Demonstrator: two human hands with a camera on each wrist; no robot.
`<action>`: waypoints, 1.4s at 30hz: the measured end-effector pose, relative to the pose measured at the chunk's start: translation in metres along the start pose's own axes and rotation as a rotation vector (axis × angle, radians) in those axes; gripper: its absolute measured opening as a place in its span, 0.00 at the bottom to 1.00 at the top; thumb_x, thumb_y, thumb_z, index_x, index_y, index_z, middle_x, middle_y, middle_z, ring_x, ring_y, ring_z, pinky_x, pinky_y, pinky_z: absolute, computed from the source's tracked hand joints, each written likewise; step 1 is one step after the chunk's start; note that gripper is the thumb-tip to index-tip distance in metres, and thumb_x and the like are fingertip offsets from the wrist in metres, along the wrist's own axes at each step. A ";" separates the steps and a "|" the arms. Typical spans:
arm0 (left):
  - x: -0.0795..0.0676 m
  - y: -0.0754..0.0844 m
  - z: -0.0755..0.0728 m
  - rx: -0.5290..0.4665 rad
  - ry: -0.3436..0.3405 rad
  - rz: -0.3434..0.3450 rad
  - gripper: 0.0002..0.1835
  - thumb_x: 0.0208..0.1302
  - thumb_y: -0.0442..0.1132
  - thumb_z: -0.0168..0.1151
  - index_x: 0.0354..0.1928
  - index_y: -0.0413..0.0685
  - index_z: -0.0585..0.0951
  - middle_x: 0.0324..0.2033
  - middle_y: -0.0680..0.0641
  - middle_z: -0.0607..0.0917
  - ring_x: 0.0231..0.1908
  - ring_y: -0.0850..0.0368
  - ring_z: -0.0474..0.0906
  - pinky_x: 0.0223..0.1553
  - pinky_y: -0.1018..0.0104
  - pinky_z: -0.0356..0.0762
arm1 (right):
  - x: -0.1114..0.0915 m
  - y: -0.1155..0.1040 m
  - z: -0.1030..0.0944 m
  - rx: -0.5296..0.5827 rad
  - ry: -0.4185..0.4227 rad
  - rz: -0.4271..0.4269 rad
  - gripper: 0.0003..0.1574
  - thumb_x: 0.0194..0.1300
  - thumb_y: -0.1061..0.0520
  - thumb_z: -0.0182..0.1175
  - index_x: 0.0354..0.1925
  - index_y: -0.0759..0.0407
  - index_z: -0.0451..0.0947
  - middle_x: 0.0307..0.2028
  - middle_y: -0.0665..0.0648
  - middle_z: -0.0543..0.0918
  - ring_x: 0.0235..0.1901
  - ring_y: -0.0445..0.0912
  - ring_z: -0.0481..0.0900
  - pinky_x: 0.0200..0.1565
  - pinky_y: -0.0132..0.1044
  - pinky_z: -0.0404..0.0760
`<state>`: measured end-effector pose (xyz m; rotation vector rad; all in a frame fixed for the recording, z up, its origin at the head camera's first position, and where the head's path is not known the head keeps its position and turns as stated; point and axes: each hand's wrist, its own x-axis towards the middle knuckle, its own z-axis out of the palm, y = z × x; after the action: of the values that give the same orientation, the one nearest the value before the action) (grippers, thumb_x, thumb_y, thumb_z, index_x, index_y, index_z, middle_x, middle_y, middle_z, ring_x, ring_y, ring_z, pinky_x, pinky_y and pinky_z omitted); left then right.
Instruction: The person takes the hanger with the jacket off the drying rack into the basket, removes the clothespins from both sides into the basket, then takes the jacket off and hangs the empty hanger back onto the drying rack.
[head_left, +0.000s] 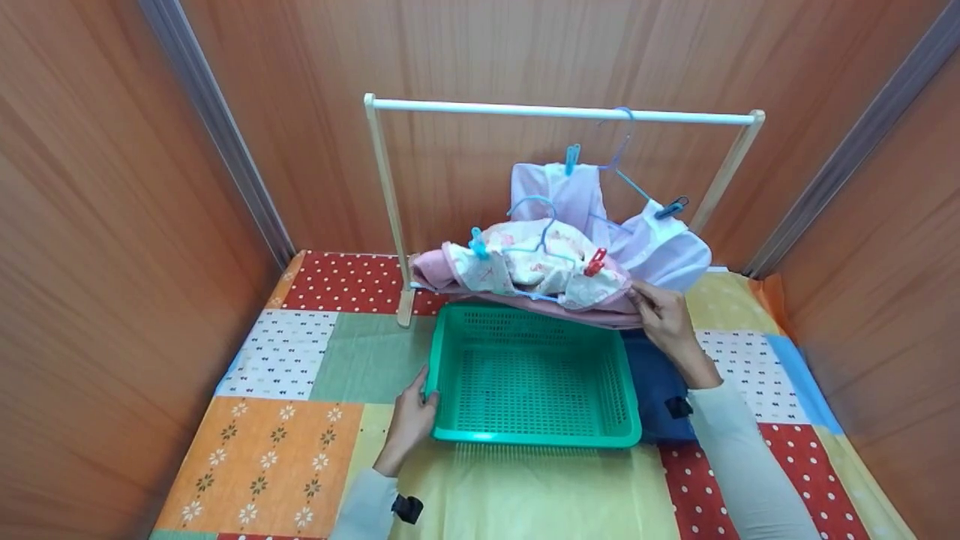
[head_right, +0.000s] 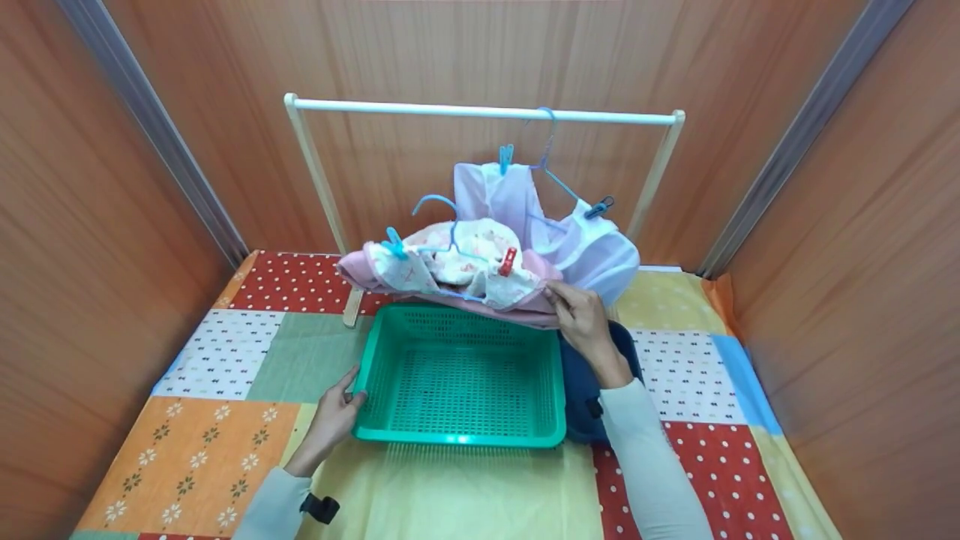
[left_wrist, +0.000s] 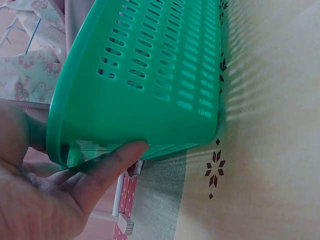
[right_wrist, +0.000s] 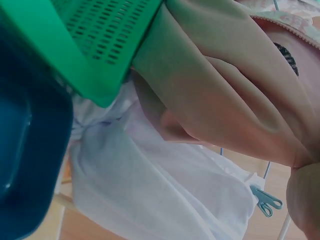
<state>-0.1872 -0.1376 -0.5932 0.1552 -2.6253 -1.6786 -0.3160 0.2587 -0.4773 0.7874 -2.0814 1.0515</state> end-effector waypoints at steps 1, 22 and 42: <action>0.000 0.000 0.000 -0.001 -0.003 0.000 0.30 0.73 0.33 0.49 0.74 0.35 0.57 0.14 0.54 0.66 0.16 0.61 0.59 0.20 0.69 0.61 | -0.002 -0.001 0.000 0.006 -0.007 0.005 0.15 0.54 0.79 0.62 0.40 0.72 0.85 0.35 0.68 0.88 0.39 0.21 0.76 0.42 0.12 0.70; 0.000 -0.001 -0.002 -0.004 -0.020 0.000 0.30 0.73 0.33 0.49 0.74 0.36 0.56 0.31 0.40 0.80 0.21 0.59 0.65 0.27 0.66 0.67 | -0.026 -0.030 0.005 0.150 -0.137 -0.030 0.11 0.53 0.82 0.59 0.34 0.76 0.82 0.20 0.64 0.81 0.16 0.43 0.69 0.24 0.23 0.65; 0.003 0.001 0.001 0.016 0.034 -0.037 0.30 0.71 0.33 0.51 0.73 0.35 0.59 0.61 0.29 0.75 0.55 0.43 0.77 0.56 0.45 0.75 | -0.056 -0.005 0.023 0.170 -0.275 0.097 0.10 0.61 0.76 0.58 0.37 0.69 0.84 0.26 0.64 0.86 0.21 0.43 0.72 0.28 0.22 0.68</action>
<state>-0.1902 -0.1364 -0.5932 0.2322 -2.6279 -1.6503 -0.2855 0.2482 -0.5289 0.9702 -2.3009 1.2451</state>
